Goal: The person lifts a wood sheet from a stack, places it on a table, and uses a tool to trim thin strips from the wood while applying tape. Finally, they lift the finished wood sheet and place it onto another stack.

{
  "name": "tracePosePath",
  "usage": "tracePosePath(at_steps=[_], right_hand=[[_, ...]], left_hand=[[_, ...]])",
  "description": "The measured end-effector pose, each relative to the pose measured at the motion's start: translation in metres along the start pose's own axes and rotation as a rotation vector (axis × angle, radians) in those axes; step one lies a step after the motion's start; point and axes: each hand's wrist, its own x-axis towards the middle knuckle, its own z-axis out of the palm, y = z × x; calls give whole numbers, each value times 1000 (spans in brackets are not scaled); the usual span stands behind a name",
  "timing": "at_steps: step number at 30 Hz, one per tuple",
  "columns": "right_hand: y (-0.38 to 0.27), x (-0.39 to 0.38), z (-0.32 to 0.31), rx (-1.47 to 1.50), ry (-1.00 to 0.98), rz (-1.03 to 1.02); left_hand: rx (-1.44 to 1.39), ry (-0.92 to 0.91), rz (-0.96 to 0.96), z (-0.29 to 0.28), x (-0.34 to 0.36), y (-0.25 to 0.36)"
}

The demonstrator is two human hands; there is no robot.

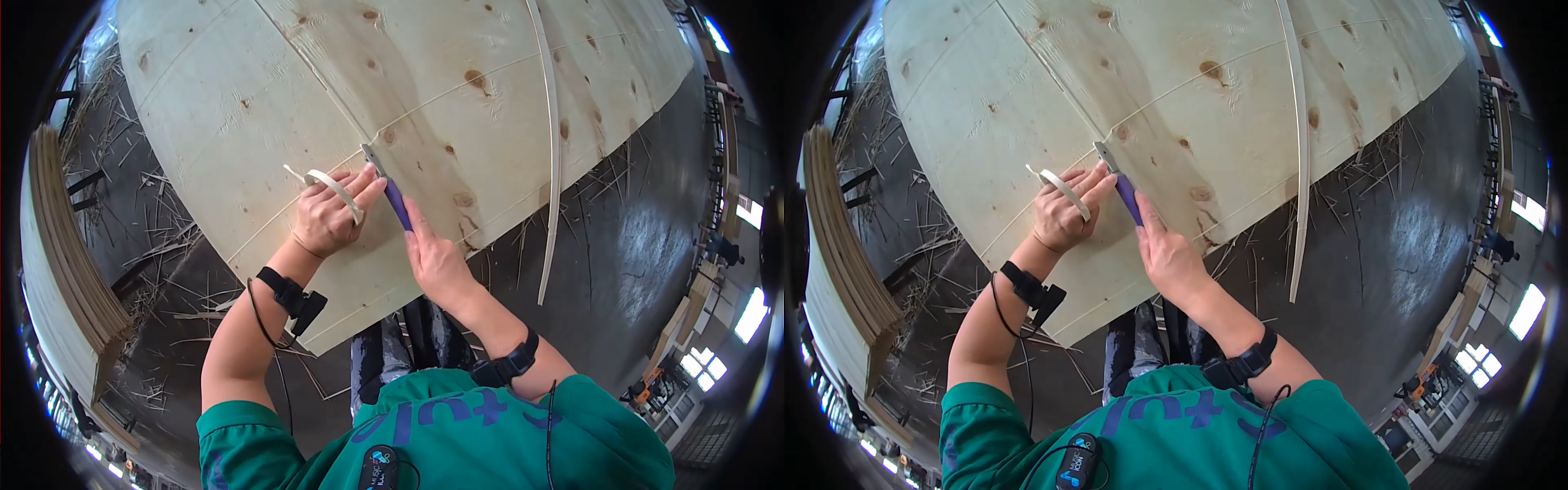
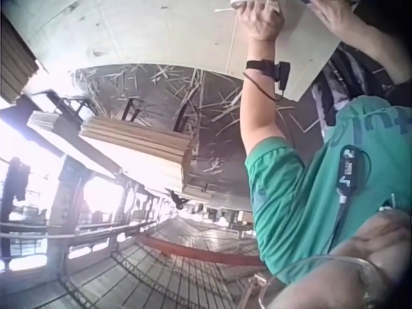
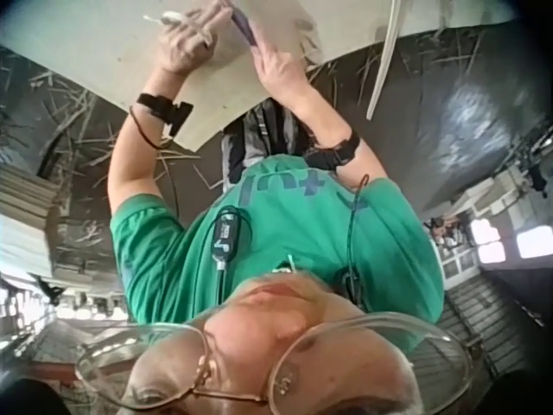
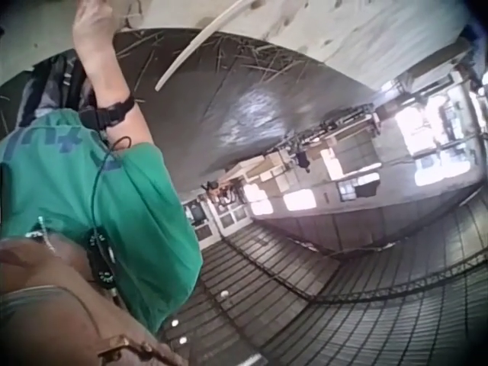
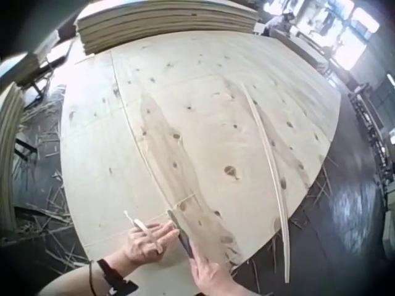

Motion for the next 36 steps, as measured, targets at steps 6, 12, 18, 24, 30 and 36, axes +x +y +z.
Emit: tracePosePath(at_steps=[6, 12, 18, 24, 30, 36], right_hand=[[4, -8, -5, -51, -60, 20], [14, -42, -9, 1, -33, -21], [20, -54, -7, -17, -98, 53], [41, -98, -12, 34, -59, -10], [51, -113, -16, 2, -94, 15], [64, -139, -20, 25, -76, 6]], left_hand=[[99, 71, -276, 19, -3, 49], [-30, -26, -117, 18, -21, 55], [51, 52, -263, 29, -23, 92], [-44, -10, -128, 32, -42, 109], [-19, 19, -275, 44, -44, 150], [-3, -14, -104, 46, -55, 157]])
